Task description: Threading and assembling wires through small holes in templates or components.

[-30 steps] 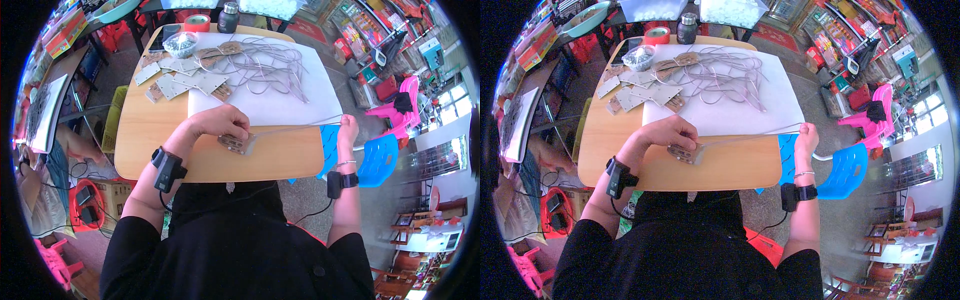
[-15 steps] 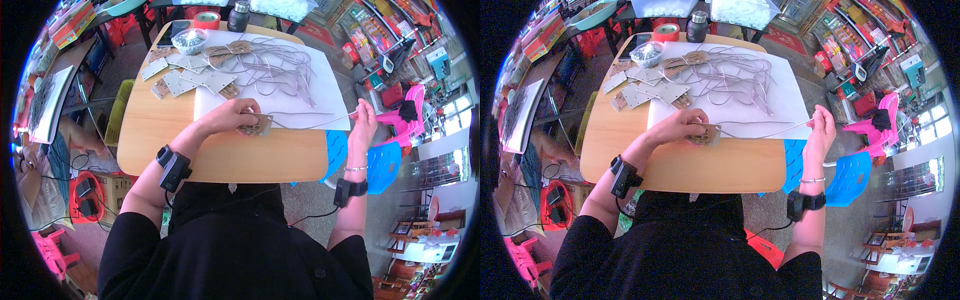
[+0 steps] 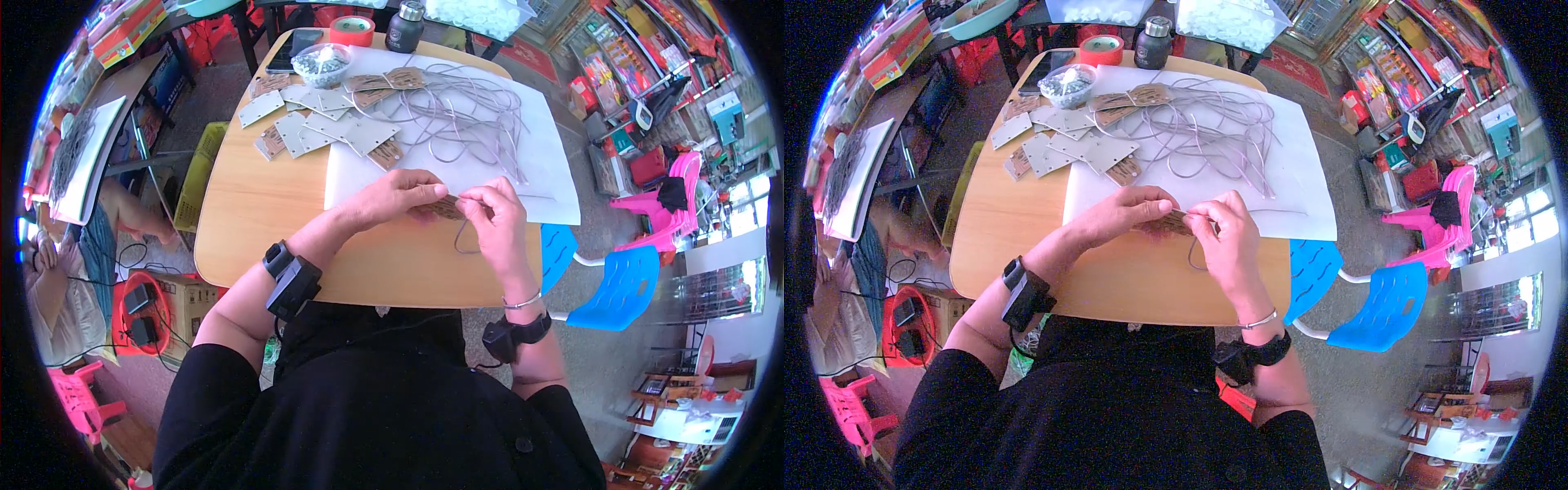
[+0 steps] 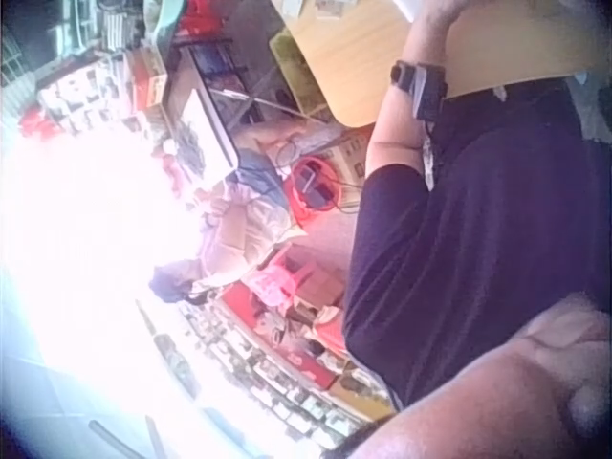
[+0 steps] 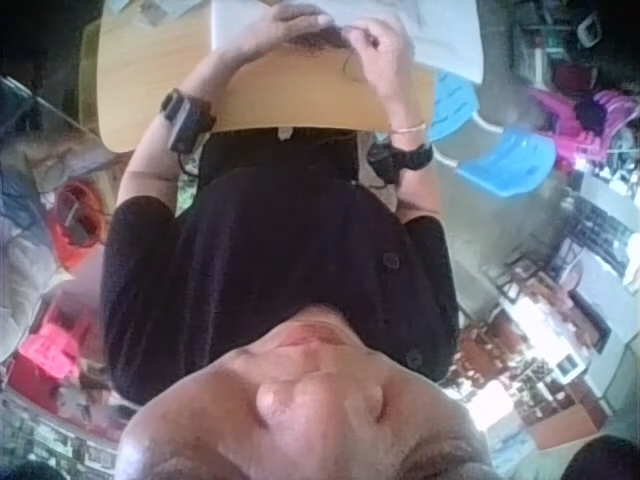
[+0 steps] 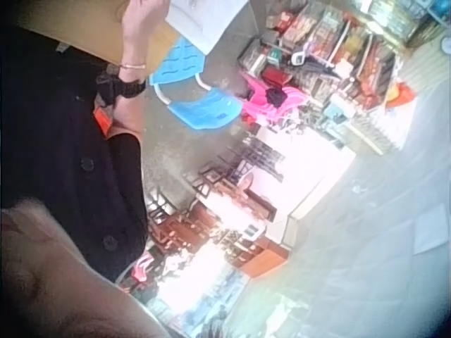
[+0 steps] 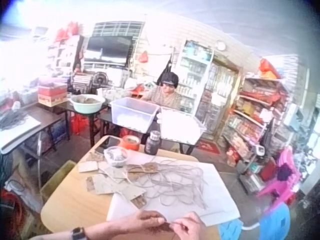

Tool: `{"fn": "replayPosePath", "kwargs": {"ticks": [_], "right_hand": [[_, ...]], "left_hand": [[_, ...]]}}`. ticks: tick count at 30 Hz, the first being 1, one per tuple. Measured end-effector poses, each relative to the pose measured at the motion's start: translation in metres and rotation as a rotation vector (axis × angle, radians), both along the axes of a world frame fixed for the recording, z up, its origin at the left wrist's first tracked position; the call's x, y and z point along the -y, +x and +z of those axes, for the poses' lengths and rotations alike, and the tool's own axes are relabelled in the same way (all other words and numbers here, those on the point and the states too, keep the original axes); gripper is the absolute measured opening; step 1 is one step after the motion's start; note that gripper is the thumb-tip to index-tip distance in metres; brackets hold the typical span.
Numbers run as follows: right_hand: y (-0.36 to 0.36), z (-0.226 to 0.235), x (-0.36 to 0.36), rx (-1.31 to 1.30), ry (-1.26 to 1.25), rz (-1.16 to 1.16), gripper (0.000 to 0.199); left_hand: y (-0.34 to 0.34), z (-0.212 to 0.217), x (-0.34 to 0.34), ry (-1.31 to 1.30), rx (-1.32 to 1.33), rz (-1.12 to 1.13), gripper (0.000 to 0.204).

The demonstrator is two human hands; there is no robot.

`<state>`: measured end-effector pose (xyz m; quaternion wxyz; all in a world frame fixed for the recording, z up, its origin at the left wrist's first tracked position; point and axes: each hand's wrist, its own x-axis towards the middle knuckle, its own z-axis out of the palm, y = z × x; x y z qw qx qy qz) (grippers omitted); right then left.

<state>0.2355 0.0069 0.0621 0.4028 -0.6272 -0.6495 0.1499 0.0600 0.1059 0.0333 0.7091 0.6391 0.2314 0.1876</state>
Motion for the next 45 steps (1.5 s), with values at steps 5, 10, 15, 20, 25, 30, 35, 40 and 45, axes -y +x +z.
{"fn": "replayPosePath", "kwargs": {"ticks": [5, 10, 15, 20, 25, 30, 35, 40, 45], "right_hand": [[-0.005, -0.006, 0.001, -0.034, 0.035, -0.066, 0.012], [0.011, -0.015, -0.010, -0.347, -0.139, 0.009, 0.015], [0.009, -0.010, -0.008, -0.703, -0.353, -0.060, 0.017], [0.009, -0.020, -0.009, -0.456, -0.204, -0.089, 0.019], [0.002, -0.018, -0.009, -0.283, -0.103, -0.114, 0.018], [-0.013, -0.015, -0.008, -0.175, -0.024, -0.140, 0.016], [-0.016, -0.016, -0.010, -0.046, 0.071, -0.166, 0.013], [-0.013, -0.016, -0.011, -0.094, 0.050, -0.110, 0.011], [-0.002, 0.024, 0.008, -0.311, -0.098, -0.057, 0.021]], "left_hand": [[0.001, -0.004, -0.004, -0.093, -0.038, 0.002, 0.039], [0.002, -0.007, -0.005, 0.094, -0.155, 0.024, 0.039], [0.003, -0.001, -0.004, 0.143, -0.196, 0.022, 0.038], [0.002, 0.000, -0.001, 0.152, -0.210, 0.015, 0.038], [0.002, 0.010, 0.003, 0.083, -0.218, 0.027, 0.039], [0.001, -0.002, 0.001, -0.033, -0.093, 0.065, 0.037], [0.004, -0.006, -0.001, -0.210, 0.014, 0.077, 0.037], [0.005, -0.024, -0.004, -0.382, 0.105, 0.152, 0.035], [0.004, -0.013, -0.004, -0.460, 0.073, 0.301, 0.026]]}}
